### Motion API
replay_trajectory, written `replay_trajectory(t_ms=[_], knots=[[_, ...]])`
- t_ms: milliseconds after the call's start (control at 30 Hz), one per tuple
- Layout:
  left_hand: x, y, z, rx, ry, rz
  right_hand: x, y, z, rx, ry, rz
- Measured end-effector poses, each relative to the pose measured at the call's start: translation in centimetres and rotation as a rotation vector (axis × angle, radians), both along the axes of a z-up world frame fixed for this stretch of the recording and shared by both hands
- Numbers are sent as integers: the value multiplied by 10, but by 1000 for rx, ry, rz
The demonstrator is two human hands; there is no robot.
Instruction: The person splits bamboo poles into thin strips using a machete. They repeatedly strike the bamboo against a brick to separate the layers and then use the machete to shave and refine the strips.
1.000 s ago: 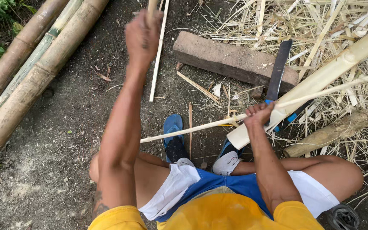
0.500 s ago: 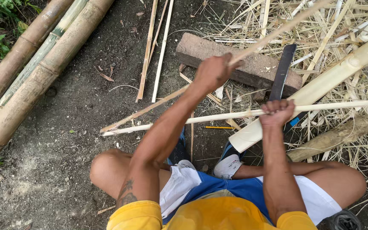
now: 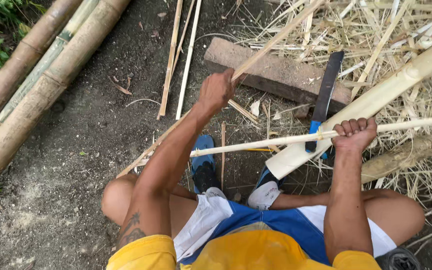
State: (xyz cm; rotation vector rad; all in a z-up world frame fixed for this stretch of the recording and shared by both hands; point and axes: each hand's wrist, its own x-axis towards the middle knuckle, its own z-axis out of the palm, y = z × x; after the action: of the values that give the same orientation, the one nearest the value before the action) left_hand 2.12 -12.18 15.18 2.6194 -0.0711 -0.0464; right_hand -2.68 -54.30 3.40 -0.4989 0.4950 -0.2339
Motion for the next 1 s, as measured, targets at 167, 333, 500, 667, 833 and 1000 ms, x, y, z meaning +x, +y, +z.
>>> replay_trajectory(t_ms=[167, 333, 500, 667, 833, 1000], knots=[[-13, -136, 13, 43, 62, -308, -2, 204, -63, 117, 41, 60], [-10, -139, 20, 56, -173, -383, -4, 209, -79, 70, -62, 192], [-33, -78, -14, 116, -115, -317, 3, 175, -43, 117, -206, 198], [-61, -45, -54, -86, -177, -502, -13, 219, -22, -20, -184, 224], [-63, -50, -60, 17, -43, -582, -24, 227, -31, -332, -369, 378], [-49, -71, -61, 288, 136, -580, -24, 171, -31, -480, -223, 322]])
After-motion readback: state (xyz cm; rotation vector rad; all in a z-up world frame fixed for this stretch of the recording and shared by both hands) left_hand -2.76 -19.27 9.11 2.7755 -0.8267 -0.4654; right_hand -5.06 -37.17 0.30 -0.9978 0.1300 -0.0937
